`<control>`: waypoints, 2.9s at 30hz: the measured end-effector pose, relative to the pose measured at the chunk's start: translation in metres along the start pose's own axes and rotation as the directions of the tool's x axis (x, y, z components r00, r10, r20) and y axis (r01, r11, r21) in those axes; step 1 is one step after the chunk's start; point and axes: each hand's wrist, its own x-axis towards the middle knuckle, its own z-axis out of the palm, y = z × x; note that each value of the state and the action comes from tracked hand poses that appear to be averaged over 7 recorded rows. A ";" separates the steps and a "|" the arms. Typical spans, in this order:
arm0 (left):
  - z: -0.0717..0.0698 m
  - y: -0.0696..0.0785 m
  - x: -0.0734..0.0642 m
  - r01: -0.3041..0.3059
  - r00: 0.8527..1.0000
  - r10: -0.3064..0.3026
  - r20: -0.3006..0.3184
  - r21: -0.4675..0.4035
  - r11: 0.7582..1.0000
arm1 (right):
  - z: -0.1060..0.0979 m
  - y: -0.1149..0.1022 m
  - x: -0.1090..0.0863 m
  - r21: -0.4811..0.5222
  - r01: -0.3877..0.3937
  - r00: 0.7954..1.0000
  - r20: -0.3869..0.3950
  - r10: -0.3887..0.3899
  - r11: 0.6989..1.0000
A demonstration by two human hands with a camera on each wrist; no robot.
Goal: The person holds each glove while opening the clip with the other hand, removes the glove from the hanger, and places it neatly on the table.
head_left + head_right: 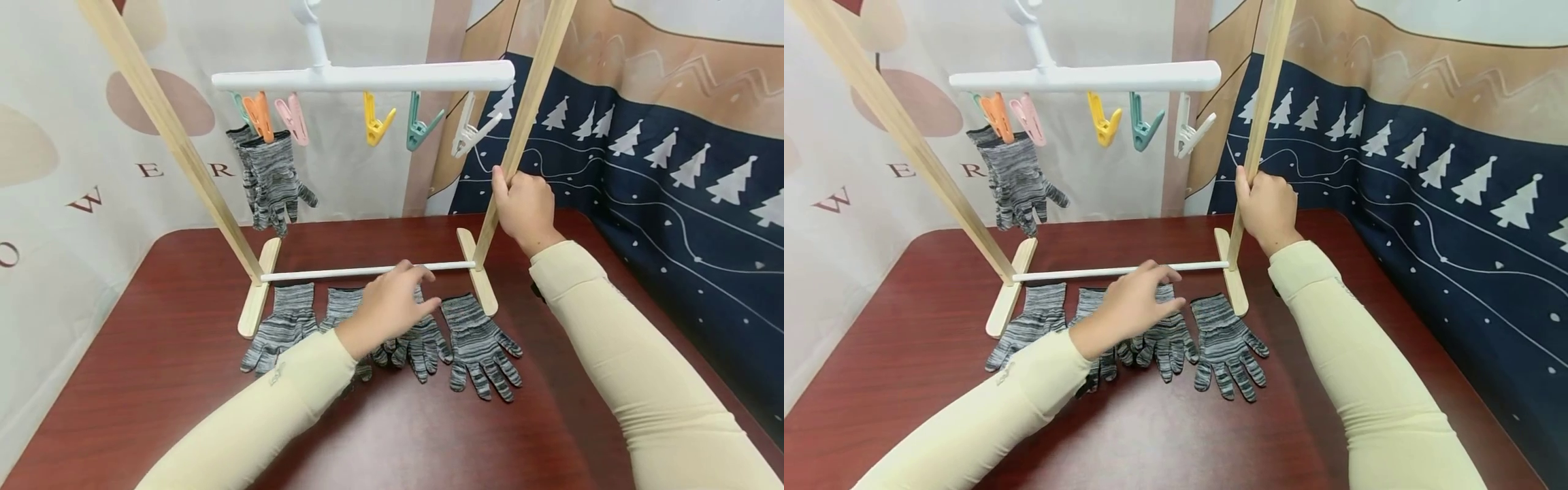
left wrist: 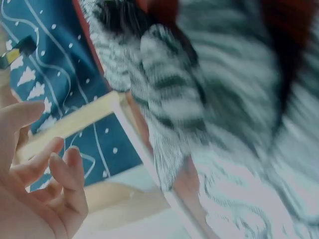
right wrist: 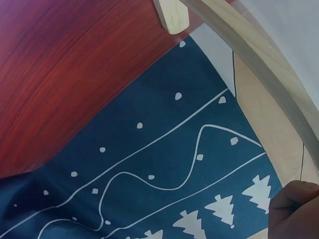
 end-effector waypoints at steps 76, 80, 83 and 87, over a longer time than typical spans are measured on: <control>-0.093 -0.102 -0.016 -0.130 0.628 -0.426 -0.651 -0.627 0.768 | 0.007 -0.006 0.002 0.020 -0.009 1.000 -0.016 0.009 1.000; -0.094 -0.097 -0.022 -0.166 0.616 -0.410 -0.672 -0.620 0.767 | 0.008 -0.010 0.003 0.024 -0.010 1.000 -0.011 0.010 1.000; -0.095 -0.094 -0.027 -0.184 0.602 -0.411 -0.685 -0.620 0.763 | 0.009 -0.011 0.003 0.027 -0.007 1.000 -0.017 0.007 1.000; -0.095 -0.092 -0.031 -0.212 0.595 -0.416 -0.687 -0.634 0.744 | 0.009 -0.012 0.004 0.028 -0.008 1.000 -0.026 0.009 1.000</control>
